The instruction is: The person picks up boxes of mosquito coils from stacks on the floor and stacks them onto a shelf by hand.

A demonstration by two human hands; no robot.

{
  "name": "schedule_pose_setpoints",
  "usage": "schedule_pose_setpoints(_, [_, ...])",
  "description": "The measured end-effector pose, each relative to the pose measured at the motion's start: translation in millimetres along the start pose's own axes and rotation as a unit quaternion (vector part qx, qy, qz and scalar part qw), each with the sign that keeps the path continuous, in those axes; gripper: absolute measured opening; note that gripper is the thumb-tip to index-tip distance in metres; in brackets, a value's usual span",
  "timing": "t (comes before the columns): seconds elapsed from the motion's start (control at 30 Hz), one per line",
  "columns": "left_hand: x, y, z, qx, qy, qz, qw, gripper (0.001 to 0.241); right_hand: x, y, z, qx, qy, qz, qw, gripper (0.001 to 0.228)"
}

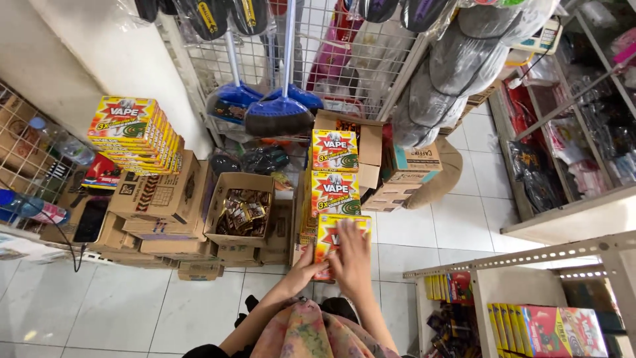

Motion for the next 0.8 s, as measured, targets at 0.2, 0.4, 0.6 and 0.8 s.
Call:
schedule_pose_setpoints(0.2, [-3,15,22,0.099,0.038,0.052,0.993,0.082,15,14,108,-0.149,-0.052,-0.009,0.987,0.069])
schedule_pose_setpoints(0.4, [6,26,-1,0.030,0.057,0.037,0.997,0.089,37,37,111,-0.192,-0.118,0.012,0.974,0.069])
schedule_pose_setpoints(0.6, [8,21,-20,0.130,0.019,0.081,0.988,0.087,22,49,6,0.058,-0.078,0.021,0.995,0.066])
schedule_pose_setpoints(0.8, [-5,13,-15,0.014,0.045,0.035,0.998,0.074,21,21,-21,0.094,-0.025,-0.037,0.995,0.064])
Point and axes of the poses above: each hand's wrist, its own y-axis away from the middle knuckle, its own x-axis out of the back of the hand, z = x × y, the point moved 4 cm from there along -y, towards the middle knuckle, and after that the axes turned 1 degree about z, right-handed, at the moved point
